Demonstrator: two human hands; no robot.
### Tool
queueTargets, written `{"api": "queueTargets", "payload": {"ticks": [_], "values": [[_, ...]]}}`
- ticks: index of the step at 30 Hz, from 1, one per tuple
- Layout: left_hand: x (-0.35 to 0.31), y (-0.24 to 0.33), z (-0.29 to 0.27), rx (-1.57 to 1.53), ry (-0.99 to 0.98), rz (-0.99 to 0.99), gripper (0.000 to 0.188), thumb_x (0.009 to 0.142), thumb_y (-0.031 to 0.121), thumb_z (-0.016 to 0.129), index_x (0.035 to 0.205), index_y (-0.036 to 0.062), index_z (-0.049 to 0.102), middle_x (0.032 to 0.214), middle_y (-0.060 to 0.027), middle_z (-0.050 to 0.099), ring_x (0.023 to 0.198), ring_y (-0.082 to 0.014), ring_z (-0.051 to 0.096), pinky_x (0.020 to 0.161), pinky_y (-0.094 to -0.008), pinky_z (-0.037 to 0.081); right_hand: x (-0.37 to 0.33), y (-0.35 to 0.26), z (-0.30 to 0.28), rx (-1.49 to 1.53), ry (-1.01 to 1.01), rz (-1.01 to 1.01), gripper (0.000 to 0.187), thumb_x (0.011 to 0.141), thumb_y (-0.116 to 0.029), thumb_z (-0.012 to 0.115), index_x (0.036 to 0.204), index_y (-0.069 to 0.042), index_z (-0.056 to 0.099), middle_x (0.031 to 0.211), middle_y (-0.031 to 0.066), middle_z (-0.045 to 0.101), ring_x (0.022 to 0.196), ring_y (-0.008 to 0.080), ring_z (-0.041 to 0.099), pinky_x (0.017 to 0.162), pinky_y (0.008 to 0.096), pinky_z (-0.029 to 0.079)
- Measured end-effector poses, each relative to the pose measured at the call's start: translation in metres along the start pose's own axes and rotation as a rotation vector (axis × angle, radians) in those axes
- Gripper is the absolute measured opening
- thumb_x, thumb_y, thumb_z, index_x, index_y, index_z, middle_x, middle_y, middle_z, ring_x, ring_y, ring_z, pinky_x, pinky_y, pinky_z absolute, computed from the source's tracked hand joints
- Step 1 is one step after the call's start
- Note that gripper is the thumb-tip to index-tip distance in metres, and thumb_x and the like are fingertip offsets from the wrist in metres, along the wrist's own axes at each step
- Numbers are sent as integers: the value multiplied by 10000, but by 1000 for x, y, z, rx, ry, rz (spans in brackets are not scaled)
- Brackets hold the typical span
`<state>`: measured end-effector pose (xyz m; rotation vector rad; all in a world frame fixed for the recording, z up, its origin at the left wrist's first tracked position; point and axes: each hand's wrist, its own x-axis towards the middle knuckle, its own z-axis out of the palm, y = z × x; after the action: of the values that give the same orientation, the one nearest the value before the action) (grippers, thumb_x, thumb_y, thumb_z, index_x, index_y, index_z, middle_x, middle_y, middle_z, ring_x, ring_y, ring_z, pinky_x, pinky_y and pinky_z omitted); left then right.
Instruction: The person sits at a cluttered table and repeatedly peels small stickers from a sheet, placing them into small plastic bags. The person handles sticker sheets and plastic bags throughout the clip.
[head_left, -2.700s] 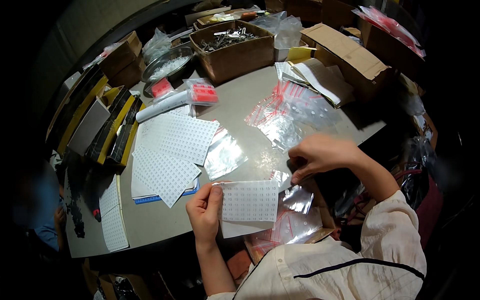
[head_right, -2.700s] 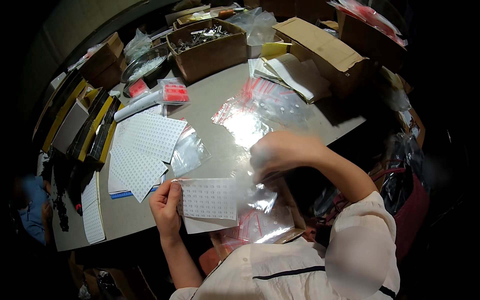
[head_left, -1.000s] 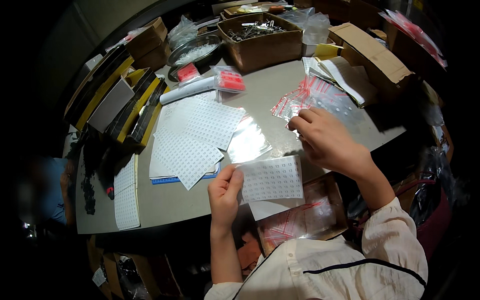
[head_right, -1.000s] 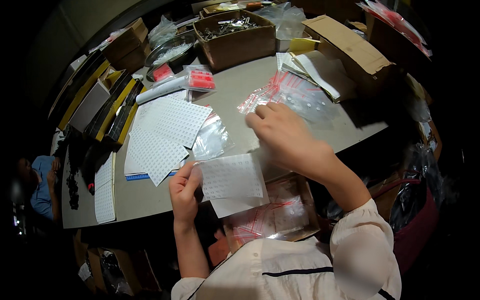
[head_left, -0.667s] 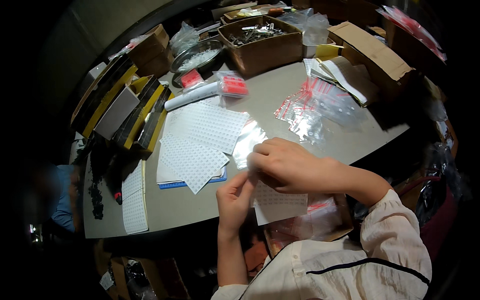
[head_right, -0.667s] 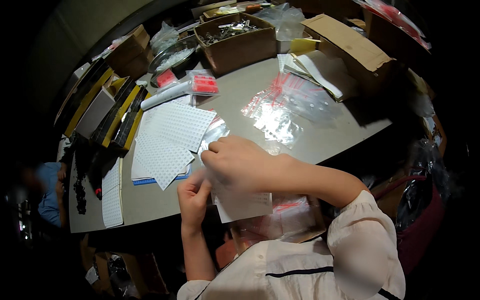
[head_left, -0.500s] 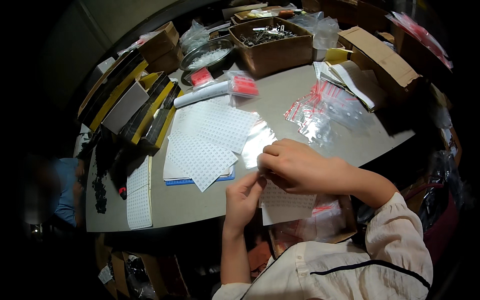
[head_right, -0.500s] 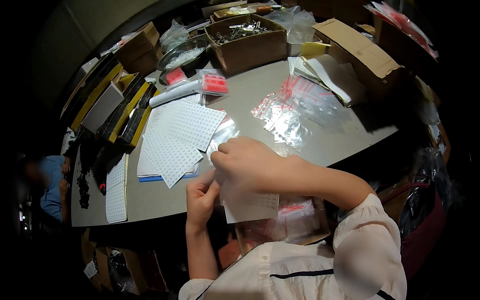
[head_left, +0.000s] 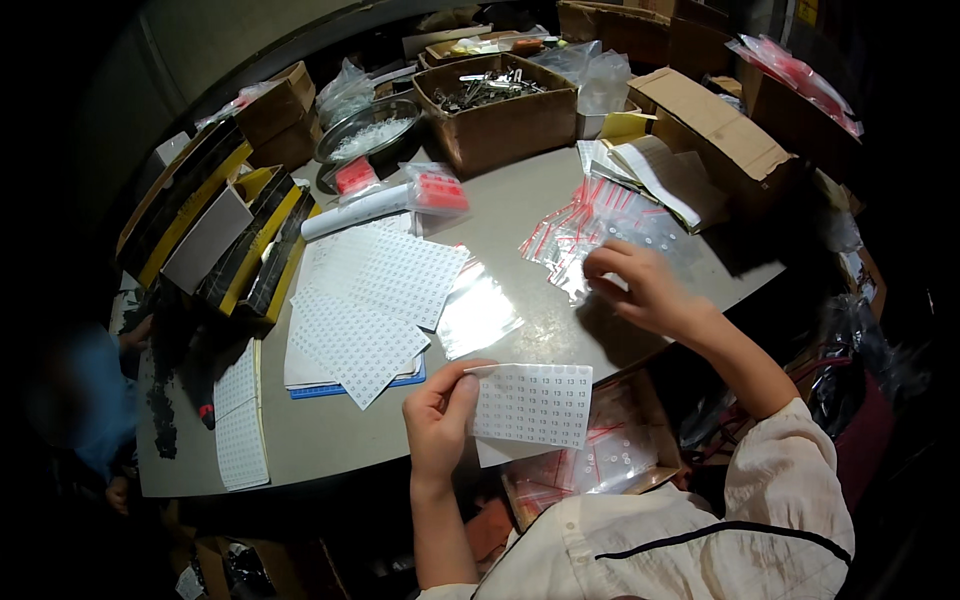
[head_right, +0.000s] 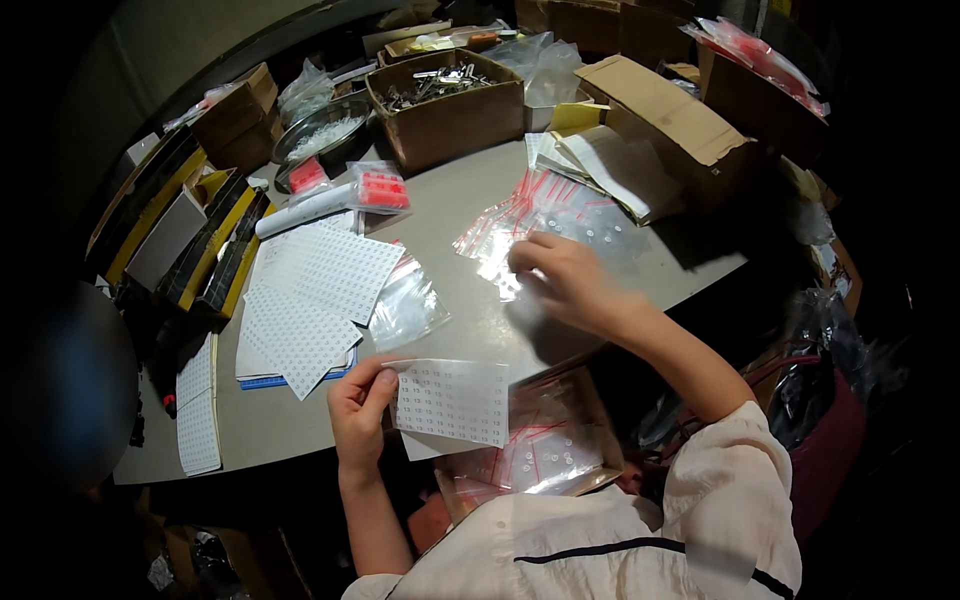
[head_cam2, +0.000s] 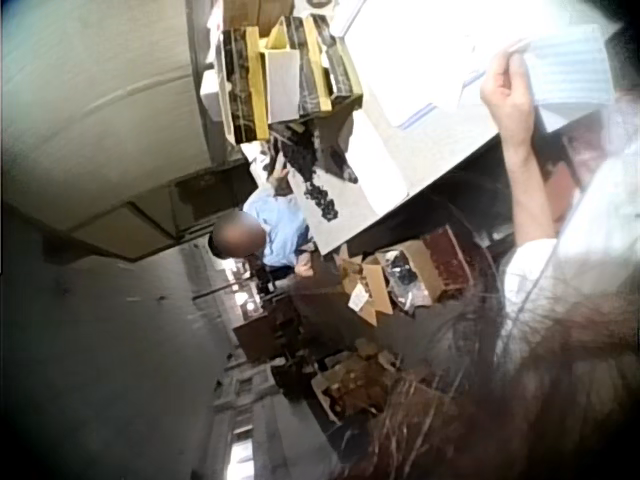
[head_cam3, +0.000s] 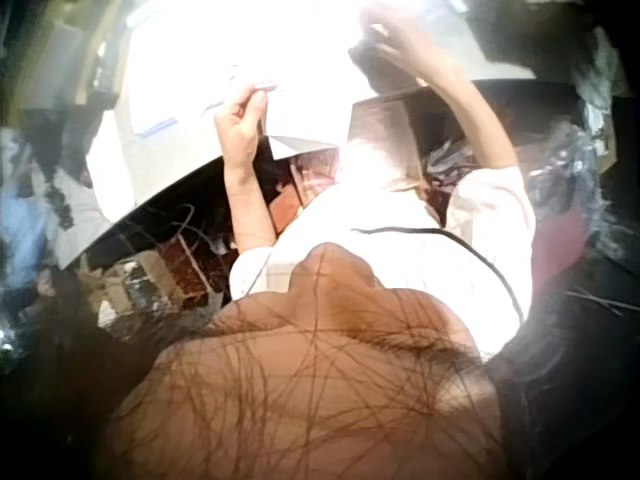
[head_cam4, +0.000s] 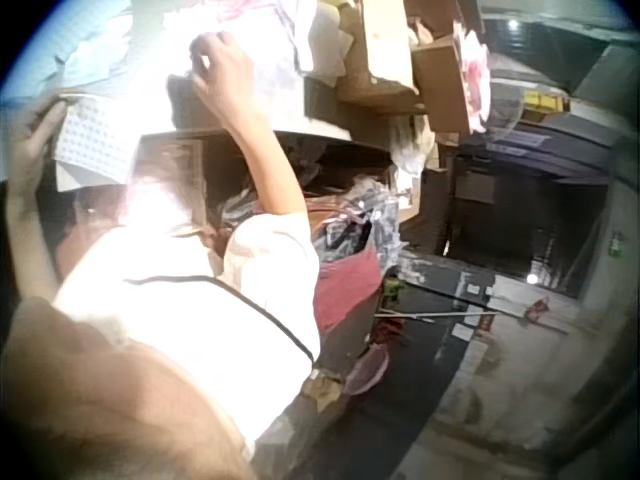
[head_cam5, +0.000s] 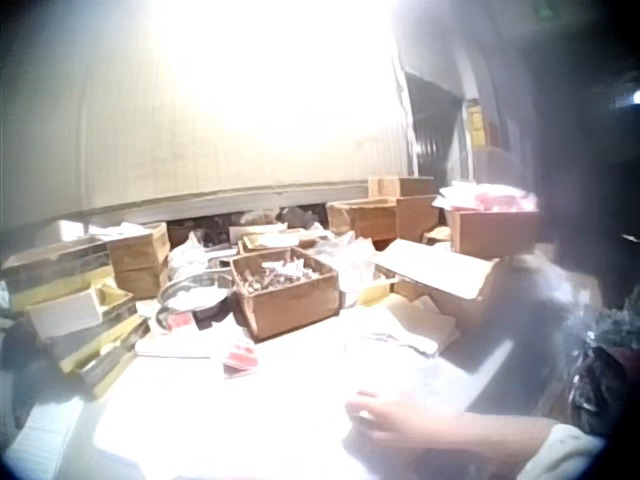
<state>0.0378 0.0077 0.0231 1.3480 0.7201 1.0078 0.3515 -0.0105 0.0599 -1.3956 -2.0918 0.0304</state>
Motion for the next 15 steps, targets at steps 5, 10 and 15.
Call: {"api": "queueTargets", "payload": {"ticks": [5, 10, 15], "values": [[0, -2, -1, -6, 28, 27, 239, 979, 16, 527, 1116, -80, 697, 964, -69, 715, 855, -86, 633, 774, -219, 495, -33, 5, -5, -216, -95, 86, 139, 852, -35, 695, 970, -47, 624, 883, 115, 637, 752, 301, 653, 638, 387, 503], [-1, 1, 0, -8, 38, 44, 233, 979, 21, 533, 1108, -83, 697, 974, -72, 714, 863, -91, 633, 780, -218, 489, -34, -17, -15, 15, -134, 86, 136, 849, -71, 700, 965, -49, 634, 851, 129, 641, 704, 318, 628, 637, 394, 490], [-2, 0, 0, 3, 41, 57, 230, 979, 29, 539, 1105, -79, 698, 972, -69, 708, 870, -91, 628, 790, -218, 482, -14, 18, -20, 24, -309, 256, 237, 838, -206, 697, 958, -7, 650, 826, 162, 670, 762, 342, 645, 688, 407, 496]]}}
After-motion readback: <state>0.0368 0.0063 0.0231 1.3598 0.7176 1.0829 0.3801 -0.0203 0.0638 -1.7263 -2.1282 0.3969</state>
